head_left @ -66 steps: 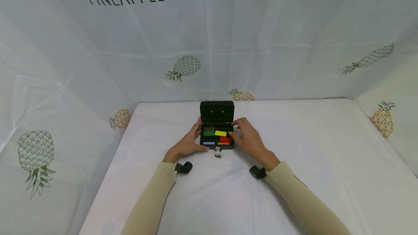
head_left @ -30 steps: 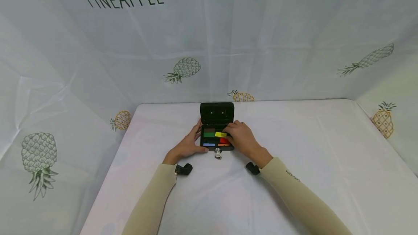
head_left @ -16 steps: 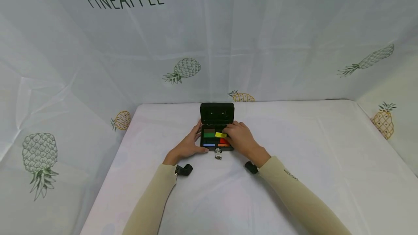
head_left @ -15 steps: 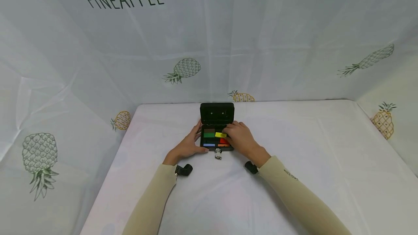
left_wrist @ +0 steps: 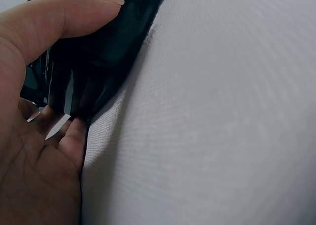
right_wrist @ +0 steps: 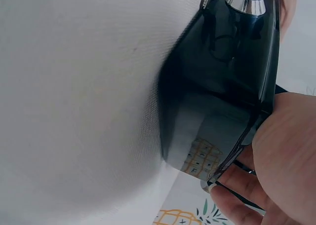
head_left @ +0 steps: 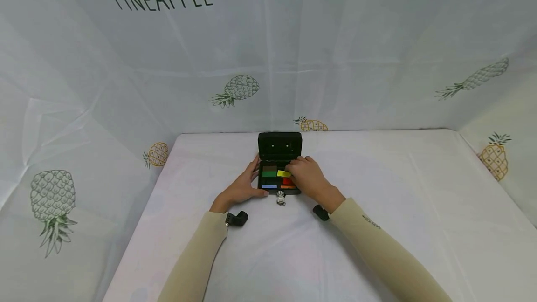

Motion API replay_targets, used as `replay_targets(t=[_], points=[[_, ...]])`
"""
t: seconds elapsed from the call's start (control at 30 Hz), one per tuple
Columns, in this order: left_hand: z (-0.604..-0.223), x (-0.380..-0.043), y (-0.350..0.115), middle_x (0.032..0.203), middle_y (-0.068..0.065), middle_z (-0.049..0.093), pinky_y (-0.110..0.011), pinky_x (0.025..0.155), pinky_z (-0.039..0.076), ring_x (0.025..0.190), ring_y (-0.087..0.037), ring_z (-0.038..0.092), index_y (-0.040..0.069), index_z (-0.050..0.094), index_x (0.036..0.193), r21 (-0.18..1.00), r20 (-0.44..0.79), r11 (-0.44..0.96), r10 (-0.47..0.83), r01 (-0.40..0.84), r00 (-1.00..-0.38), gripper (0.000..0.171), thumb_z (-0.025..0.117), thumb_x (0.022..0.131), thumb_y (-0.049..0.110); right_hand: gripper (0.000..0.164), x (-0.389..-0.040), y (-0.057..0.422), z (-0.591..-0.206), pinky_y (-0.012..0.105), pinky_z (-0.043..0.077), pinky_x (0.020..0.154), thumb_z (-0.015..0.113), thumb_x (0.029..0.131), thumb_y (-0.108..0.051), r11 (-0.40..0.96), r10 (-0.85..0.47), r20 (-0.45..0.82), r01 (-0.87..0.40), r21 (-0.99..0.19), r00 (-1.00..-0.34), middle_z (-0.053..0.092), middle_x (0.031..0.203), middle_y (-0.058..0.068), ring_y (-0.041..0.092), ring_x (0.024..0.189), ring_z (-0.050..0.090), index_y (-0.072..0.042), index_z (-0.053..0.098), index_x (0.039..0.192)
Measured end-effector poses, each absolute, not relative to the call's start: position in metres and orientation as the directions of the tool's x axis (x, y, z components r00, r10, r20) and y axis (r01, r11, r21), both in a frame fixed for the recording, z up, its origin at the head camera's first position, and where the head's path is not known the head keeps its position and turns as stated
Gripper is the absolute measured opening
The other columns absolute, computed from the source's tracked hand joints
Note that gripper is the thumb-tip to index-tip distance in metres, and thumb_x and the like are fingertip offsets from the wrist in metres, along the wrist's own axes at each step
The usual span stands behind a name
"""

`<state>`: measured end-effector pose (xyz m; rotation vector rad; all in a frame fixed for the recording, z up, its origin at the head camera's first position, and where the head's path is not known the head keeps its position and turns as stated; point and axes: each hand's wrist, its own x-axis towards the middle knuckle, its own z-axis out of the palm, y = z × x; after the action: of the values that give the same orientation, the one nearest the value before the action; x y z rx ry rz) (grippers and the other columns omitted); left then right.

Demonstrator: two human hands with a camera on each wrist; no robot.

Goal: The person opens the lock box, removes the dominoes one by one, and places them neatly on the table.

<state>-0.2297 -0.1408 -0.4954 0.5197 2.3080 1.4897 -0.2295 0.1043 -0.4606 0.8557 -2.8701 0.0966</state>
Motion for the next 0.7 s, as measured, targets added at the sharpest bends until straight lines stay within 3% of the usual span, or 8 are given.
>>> replay_targets(t=[0.37, 0.7], points=[[-0.4962, -0.2301, -0.1401, 0.176, -0.015, 0.014, -0.044, 0.132, 0.024, 0.161, -0.033, 0.023, 0.019, -0.004, 0.172, 0.912, -0.095, 0.395, 0.470, 0.112, -0.878, 0.126, 0.087, 0.086, 0.002, 0.018, -0.2348, 0.1031, -0.4608, 0.039, 0.059, 0.085, 0.082, 0.095, -0.016, 0.827, -0.558, 0.148, -0.561, 0.019, -0.817, 0.080, 0.109, 0.003, 0.024, 0.097, 0.070, -0.011, 0.082, 0.113], [-0.4970, -0.2310, -0.1408, 0.176, -0.015, 0.015, -0.044, 0.132, 0.024, 0.161, -0.033, 0.022, 0.019, -0.004, 0.172, 0.916, -0.084, 0.382, 0.477, 0.121, -0.875, 0.126, 0.086, 0.086, 0.000, 0.020, -0.2361, 0.0994, -0.4560, 0.042, 0.059, 0.092, 0.084, 0.093, -0.020, 0.829, -0.559, 0.117, -0.559, 0.033, -0.821, 0.080, 0.106, 0.003, 0.024, 0.095, 0.069, -0.012, 0.082, 0.111]])
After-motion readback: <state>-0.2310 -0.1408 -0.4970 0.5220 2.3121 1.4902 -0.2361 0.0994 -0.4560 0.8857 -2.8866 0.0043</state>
